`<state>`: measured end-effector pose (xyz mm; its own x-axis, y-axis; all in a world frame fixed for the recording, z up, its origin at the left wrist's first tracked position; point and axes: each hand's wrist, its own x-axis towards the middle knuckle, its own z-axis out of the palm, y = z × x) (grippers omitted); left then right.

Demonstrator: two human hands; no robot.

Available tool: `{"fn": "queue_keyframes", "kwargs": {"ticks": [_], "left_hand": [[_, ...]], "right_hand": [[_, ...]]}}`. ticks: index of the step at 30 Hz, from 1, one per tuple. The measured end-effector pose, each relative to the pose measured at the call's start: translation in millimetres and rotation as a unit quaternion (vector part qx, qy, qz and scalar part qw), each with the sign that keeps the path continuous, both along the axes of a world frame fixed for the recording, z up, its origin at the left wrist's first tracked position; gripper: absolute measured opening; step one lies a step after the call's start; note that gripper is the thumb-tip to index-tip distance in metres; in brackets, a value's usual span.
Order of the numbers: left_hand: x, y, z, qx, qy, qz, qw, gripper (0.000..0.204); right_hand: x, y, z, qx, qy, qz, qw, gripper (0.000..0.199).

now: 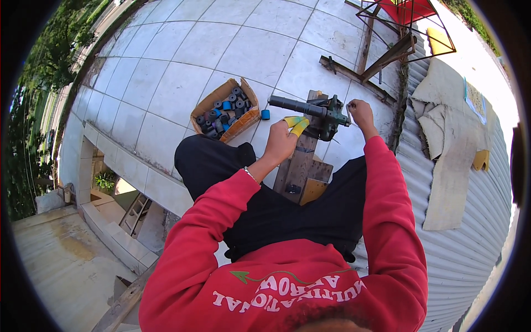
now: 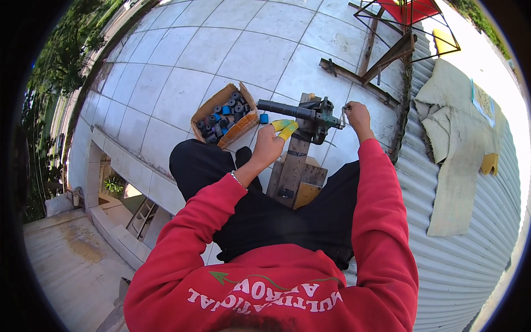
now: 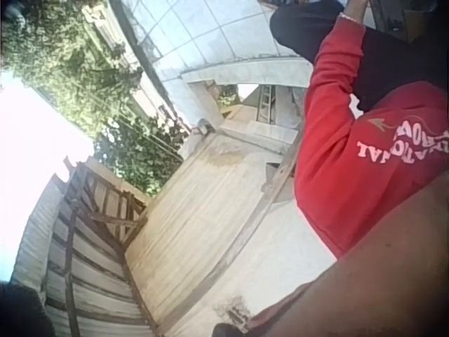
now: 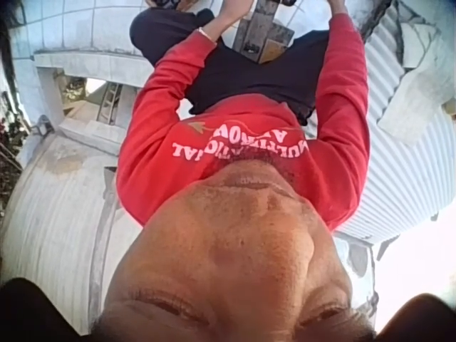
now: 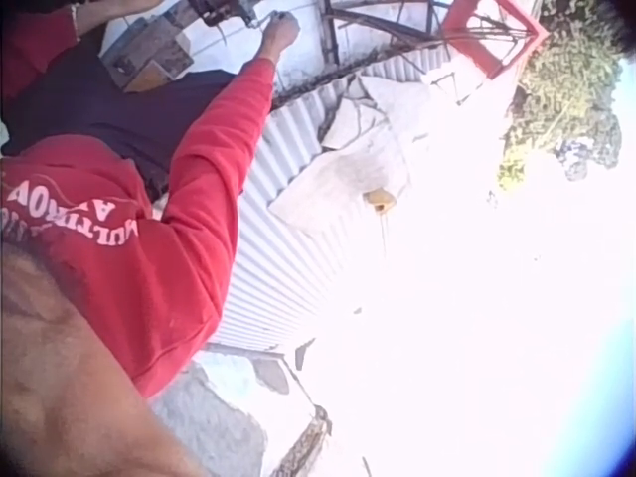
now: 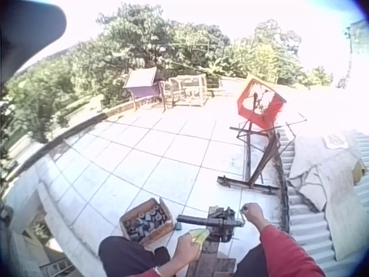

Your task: The person applies tape to their fingers, retrieves a roller from a cardboard box, and mounts it onto the spindle of a hand-crank machine. They then turn the crank by hand while holding a cloth against the rotating roller.

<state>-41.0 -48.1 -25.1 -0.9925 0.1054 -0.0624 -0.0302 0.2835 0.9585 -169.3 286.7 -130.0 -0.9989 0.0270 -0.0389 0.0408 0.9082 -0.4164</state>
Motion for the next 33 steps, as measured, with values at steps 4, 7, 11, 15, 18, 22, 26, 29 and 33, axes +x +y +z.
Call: {"fn": "queue_keyframes", "kwargs": {"ticks": [4,7,11,15,18,22,26,29,33], "left_hand": [[-2.5,1.0,-9.6,0.002,0.045,-0.001,0.999,0.026],[-2.4,2.0,-13.5,0.005,0.01,0.006,1.0,0.029],[-2.5,2.7,-12.6,-0.001,0.038,-0.005,0.999,0.03],[-3.8,3.8,-9.8,-0.007,0.03,0.003,1.0,0.023],[-5.1,5.1,-9.2,-0.007,0.05,0.007,0.999,0.023],[-5.3,6.0,-9.7,-0.012,0.064,0.005,0.998,0.023],[-5.7,4.0,-12.4,-0.023,0.028,-0.008,0.999,0.028],[-7.4,4.3,-16.9,-0.011,0.049,-0.004,0.999,0.031],[-7.4,5.1,-22.3,-0.024,0.045,0.014,0.999,0.025]], "right_hand": [[-3.1,2.2,5.2,-0.025,-0.002,0.005,1.0,0.02],[-5.6,3.0,7.3,-0.034,0.02,0.013,0.999,0.021],[-15.4,6.0,19.7,-0.004,0.088,0.02,0.996,0.02],[-23.2,8.6,39.9,-0.004,0.084,0.017,0.996,0.02],[-22.6,8.6,51.8,-0.001,0.116,0.019,0.993,0.02],[-21.1,7.5,65.9,0.002,0.121,0.018,0.993,0.02],[-17.0,6.1,85.4,-0.019,0.126,0.006,0.992,0.02],[-8.4,4.4,102.8,-0.015,0.15,0.013,0.988,0.019],[1.7,1.5,124.5,-0.005,0.158,0.027,0.987,0.019]]}}
